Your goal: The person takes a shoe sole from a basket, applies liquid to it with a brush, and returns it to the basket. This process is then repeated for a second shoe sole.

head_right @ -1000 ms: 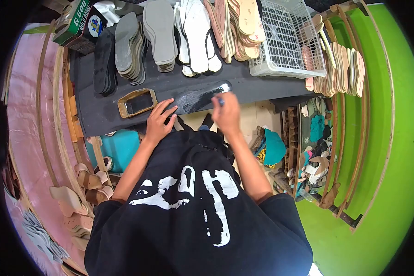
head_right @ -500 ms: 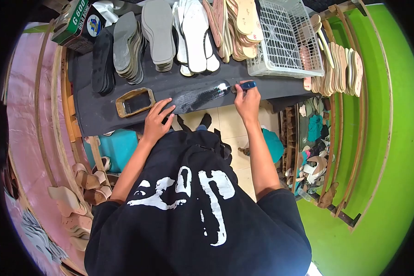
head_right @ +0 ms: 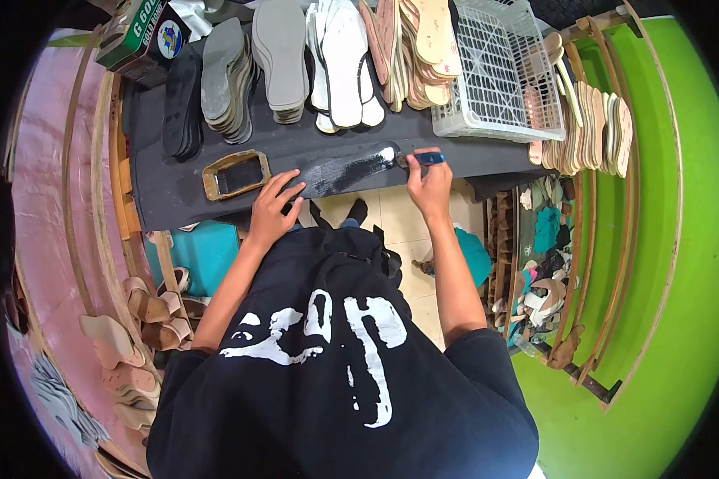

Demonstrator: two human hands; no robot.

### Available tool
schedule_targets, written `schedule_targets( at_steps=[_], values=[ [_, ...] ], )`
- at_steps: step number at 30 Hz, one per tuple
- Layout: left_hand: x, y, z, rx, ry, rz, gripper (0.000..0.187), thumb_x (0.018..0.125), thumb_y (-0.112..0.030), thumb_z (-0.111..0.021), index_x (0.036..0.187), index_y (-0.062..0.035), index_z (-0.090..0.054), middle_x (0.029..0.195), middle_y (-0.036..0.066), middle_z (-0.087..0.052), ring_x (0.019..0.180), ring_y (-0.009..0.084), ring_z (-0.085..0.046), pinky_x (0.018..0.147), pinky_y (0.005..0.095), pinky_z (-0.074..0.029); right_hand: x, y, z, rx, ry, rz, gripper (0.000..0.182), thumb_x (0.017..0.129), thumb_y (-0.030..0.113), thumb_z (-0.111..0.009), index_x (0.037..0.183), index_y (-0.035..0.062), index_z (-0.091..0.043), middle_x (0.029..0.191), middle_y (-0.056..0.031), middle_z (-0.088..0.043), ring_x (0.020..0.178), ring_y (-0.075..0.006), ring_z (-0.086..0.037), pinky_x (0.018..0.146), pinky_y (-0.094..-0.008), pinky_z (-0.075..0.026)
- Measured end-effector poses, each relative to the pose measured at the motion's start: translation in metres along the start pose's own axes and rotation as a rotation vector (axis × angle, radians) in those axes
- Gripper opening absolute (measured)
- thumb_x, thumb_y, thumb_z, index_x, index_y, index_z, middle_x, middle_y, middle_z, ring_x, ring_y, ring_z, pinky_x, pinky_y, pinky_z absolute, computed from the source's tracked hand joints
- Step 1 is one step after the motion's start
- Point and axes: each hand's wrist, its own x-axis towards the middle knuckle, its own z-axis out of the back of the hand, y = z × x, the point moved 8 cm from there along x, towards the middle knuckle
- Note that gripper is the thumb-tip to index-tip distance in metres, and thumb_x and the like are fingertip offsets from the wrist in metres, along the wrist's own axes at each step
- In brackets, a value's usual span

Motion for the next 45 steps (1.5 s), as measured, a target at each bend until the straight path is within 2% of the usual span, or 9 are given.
schedule_targets(
  at_steps=[19, 22, 25, 28, 30, 35, 38, 41, 45],
  values=[
    [-0.002, 0.002, -0.003, 0.007, -0.014, -0.003, 0.029, 0.09, -0.008, -0.081, 0.119, -0.0059, -0.079, 0.143, 0.012, -0.071, 0.13, 0.0378, -0.067, 0.109, 0.047, -0.055, 0.028, 0.017, -0.023, 0.04, 0.039, 0.052, 0.011, 0.096, 0.002, -0.076, 0.099, -0.0038, -0.067, 0.089, -0.0186, -0.07, 0.074, -0.0375, -0.07, 0.069, -0.0428, -0.056],
    [-0.002, 0.003, -0.003, 0.005, -0.01, 0.005, 0.029, 0.09, -0.007, -0.08, 0.119, -0.0061, -0.079, 0.143, 0.012, -0.071, 0.13, 0.0374, -0.067, 0.109, 0.0468, -0.055, 0.031, 0.021, -0.021, -0.019, -0.079, 0.102, 0.012, 0.096, 0.003, -0.076, 0.1, -0.0039, -0.067, 0.09, -0.0197, -0.071, 0.076, -0.0386, -0.071, 0.069, -0.0441, -0.056],
    [-0.002, 0.003, -0.002, -0.004, -0.006, -0.001, 0.029, 0.09, -0.007, -0.08, 0.119, -0.0059, -0.079, 0.144, 0.012, -0.07, 0.13, 0.0373, -0.067, 0.109, 0.0468, -0.055, 0.035, 0.014, -0.031, 0.04, 0.022, -0.068, 0.012, 0.096, 0.004, -0.076, 0.101, -0.0036, -0.067, 0.091, -0.0208, -0.072, 0.077, -0.04, -0.071, 0.07, -0.0451, -0.056],
    [-0.001, 0.001, -0.001, -0.005, 0.002, 0.007, 0.029, 0.09, -0.008, -0.08, 0.119, -0.0054, -0.079, 0.144, 0.012, -0.07, 0.131, 0.0373, -0.067, 0.109, 0.0465, -0.055, 0.04, 0.011, -0.023, -0.036, -0.095, 0.102, 0.012, 0.098, 0.007, -0.078, 0.101, -0.0025, -0.071, 0.088, -0.0173, -0.074, 0.07, -0.0311, -0.071, 0.061, -0.0376, -0.052],
    [-0.001, 0.002, -0.001, -0.002, 0.012, 0.006, 0.029, 0.091, -0.007, -0.08, 0.12, -0.0051, -0.079, 0.145, 0.013, -0.07, 0.131, 0.0374, -0.067, 0.11, 0.0464, -0.055, 0.044, 0.014, -0.027, -0.009, -0.044, 0.078, 0.012, 0.096, 0.003, -0.076, 0.1, -0.0028, -0.066, 0.09, -0.0186, -0.071, 0.074, -0.0372, -0.071, 0.066, -0.0428, -0.055],
    [-0.001, -0.002, -0.003, 0.009, 0.007, -0.005, 0.03, 0.092, -0.007, -0.078, 0.122, -0.0034, -0.078, 0.148, 0.015, -0.067, 0.132, 0.0378, -0.066, 0.111, 0.0467, -0.054, 0.046, 0.021, -0.036, 0.025, 0.079, -0.011, 0.012, 0.096, 0.002, -0.076, 0.1, -0.0019, -0.065, 0.09, -0.018, -0.07, 0.074, -0.0378, -0.071, 0.067, -0.0436, -0.055],
    [-0.002, -0.002, -0.003, 0.01, 0.035, 0.017, 0.031, 0.093, -0.007, -0.077, 0.124, -0.0021, -0.077, 0.151, 0.016, -0.064, 0.136, 0.0384, -0.064, 0.113, 0.0473, -0.053, 0.045, 0.033, -0.038, -0.043, -0.029, 0.129, 0.013, 0.096, 0.003, -0.077, 0.099, -0.0018, -0.065, 0.089, -0.0178, -0.069, 0.073, -0.0363, -0.072, 0.065, -0.0425, -0.055],
    [0.002, -0.005, -0.004, -0.005, 0.013, 0.013, 0.028, 0.092, -0.005, -0.077, 0.12, -0.0016, -0.078, 0.151, 0.013, -0.065, 0.135, 0.0365, -0.065, 0.11, 0.0456, -0.056, 0.041, 0.047, -0.047, 0.06, 0.107, 0.154, 0.012, 0.097, 0.004, -0.077, 0.099, -0.0028, -0.066, 0.089, -0.0184, -0.071, 0.073, -0.0353, -0.073, 0.065, -0.0425, -0.056],
    [0.003, 0.0, -0.002, -0.048, 0.053, 0.098, 0.026, 0.092, -0.006, -0.077, 0.118, -0.0027, -0.078, 0.151, 0.013, -0.065, 0.132, 0.0373, -0.067, 0.107, 0.0457, -0.058, 0.047, 0.013, -0.038, 0.008, -0.018, -0.171, 0.012, 0.098, 0.007, -0.077, 0.098, -0.0027, -0.07, 0.088, -0.02, -0.074, 0.073, -0.0347, -0.074, 0.068, -0.0423, -0.058]
  ],
)
